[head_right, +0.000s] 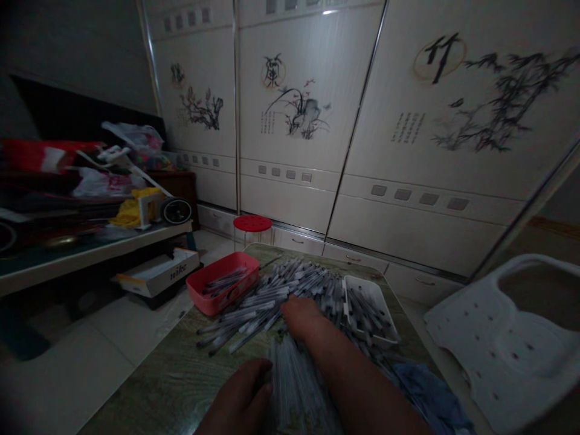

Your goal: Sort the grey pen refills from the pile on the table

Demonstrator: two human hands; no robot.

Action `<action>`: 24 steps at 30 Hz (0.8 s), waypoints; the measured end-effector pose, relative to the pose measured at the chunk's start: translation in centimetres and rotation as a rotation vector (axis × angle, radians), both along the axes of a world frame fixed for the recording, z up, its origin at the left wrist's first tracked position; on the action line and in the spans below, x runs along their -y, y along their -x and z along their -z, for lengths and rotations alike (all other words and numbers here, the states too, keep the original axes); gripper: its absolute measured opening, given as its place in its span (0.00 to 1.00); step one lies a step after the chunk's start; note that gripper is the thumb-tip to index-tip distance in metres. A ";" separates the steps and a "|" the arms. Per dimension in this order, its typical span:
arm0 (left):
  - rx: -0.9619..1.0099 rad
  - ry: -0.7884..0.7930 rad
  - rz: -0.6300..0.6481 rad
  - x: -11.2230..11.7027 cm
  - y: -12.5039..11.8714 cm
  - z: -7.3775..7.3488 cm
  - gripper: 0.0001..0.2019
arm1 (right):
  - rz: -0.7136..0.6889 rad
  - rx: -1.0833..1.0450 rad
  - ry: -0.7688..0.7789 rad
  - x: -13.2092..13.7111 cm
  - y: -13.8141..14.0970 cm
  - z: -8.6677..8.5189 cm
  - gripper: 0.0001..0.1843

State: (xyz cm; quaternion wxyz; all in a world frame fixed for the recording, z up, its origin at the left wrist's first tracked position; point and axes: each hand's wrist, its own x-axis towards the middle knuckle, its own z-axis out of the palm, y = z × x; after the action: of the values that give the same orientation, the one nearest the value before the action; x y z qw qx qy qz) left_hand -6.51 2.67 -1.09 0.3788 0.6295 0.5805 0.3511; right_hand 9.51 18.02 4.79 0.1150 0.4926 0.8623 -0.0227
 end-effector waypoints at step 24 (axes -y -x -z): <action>0.082 -0.070 -0.042 0.2 -1.1 0.6 0.27 | 1.012 -2.134 0.231 18.8 -9.4 3.6 0.32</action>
State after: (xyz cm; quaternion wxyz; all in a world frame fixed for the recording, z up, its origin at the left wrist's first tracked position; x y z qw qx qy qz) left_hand -5.44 2.52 -1.71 0.3724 0.6151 0.5651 0.4045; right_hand 18.93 -0.73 1.17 -0.6404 0.4962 0.2221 -0.5425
